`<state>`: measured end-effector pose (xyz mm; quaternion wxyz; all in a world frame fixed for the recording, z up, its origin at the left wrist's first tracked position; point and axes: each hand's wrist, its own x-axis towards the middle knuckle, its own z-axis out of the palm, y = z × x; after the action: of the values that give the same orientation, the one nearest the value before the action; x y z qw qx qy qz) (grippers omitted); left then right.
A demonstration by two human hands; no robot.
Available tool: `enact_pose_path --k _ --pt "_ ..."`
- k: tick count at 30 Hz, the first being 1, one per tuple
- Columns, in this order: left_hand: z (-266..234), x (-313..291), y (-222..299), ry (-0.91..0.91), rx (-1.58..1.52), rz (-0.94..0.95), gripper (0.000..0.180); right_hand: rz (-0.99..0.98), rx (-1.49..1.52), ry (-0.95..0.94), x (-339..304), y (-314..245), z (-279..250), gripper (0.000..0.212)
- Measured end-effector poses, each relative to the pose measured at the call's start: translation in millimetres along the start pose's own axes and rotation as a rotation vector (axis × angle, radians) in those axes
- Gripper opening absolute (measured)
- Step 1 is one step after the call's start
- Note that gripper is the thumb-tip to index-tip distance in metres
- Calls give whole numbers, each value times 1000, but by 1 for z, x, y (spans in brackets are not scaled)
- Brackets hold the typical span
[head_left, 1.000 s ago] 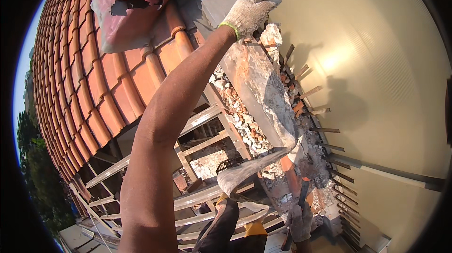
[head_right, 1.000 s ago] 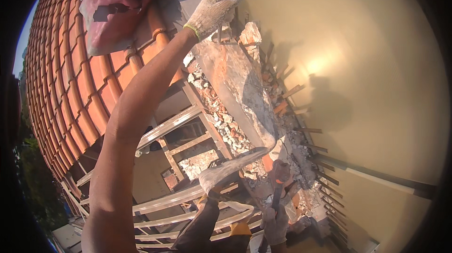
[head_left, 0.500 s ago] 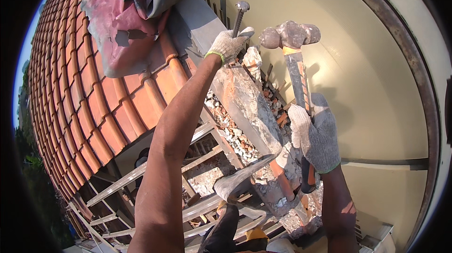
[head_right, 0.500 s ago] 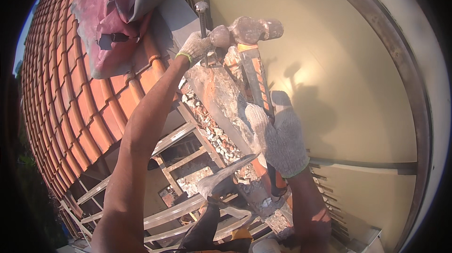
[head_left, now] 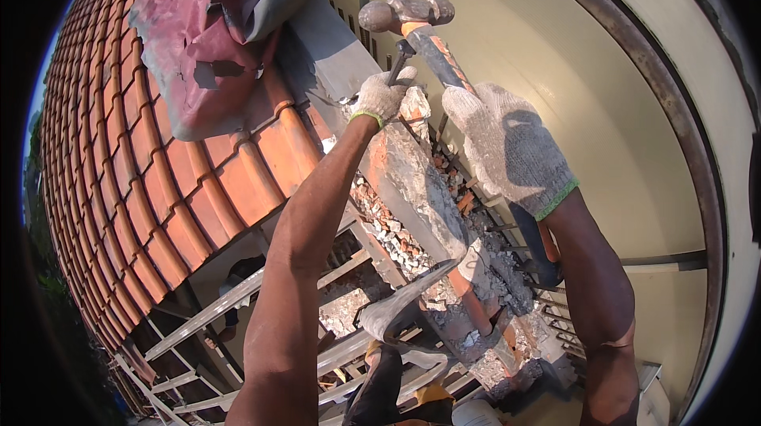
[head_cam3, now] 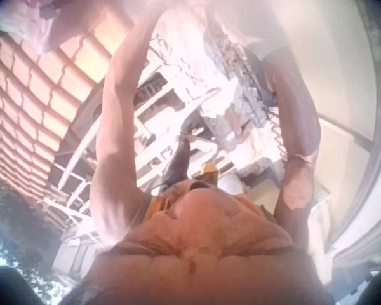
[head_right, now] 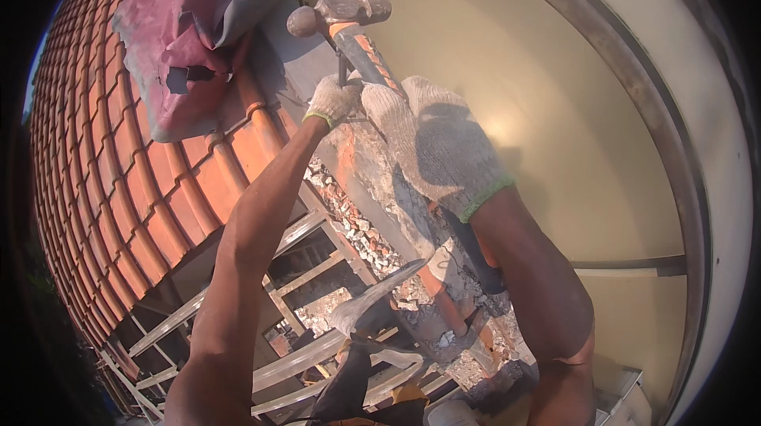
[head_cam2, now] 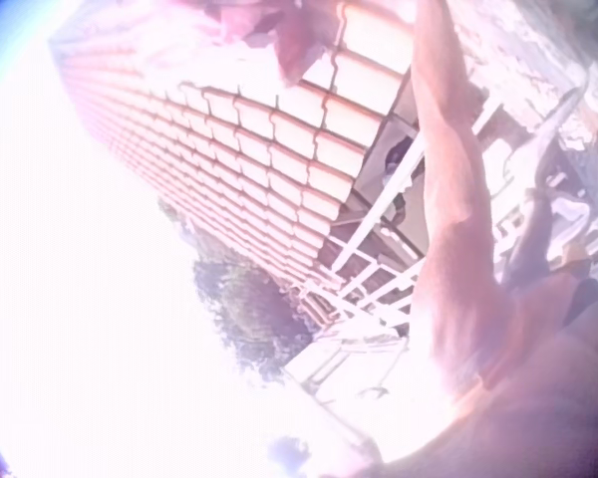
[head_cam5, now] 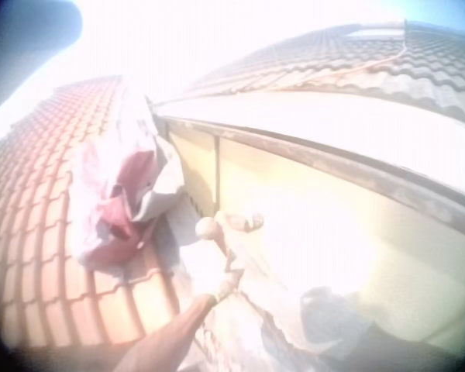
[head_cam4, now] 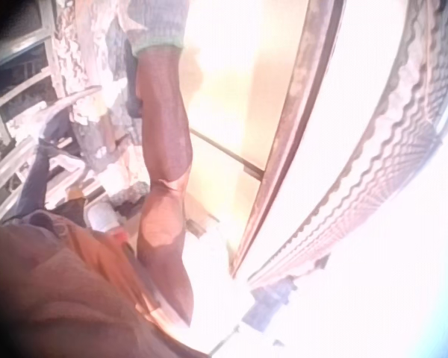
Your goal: The person removes concrete and brick debris from a damaged roof edge, using a hammer to break apart stuck pieces and passing the debris in a bucket to a person below.
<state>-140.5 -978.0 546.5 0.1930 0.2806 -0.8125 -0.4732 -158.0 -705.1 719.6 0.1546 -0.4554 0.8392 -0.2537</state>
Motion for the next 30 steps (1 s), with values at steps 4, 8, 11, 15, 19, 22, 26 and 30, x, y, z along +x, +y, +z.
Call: enact_pose_path --k 4,8,11,15,19,22,26,30 --pt "-8 8 -3 0 -16 -16 41 -340 -427 335 -12 19 7 37" --pt "11 12 -11 30 51 97 59 -336 -523 353 6 34 32 38" --pt "5 3 -11 8 55 60 61 -277 -304 370 8 36 35 35" --pt "-70 20 -59 319 -462 -165 68 -534 -316 440 -46 41 20 28" --pt "-57 -5 -66 339 -448 -99 64 -379 -350 425 -79 39 21 20" --pt "-21 -11 -30 293 -234 -64 62 271 242 300 -85 11 16 28" --pt "-15 9 4 -18 31 128 60 270 378 255 -83 -13 17 39" --pt "8 15 15 -384 129 216 63 166 398 347 -85 -18 20 40"
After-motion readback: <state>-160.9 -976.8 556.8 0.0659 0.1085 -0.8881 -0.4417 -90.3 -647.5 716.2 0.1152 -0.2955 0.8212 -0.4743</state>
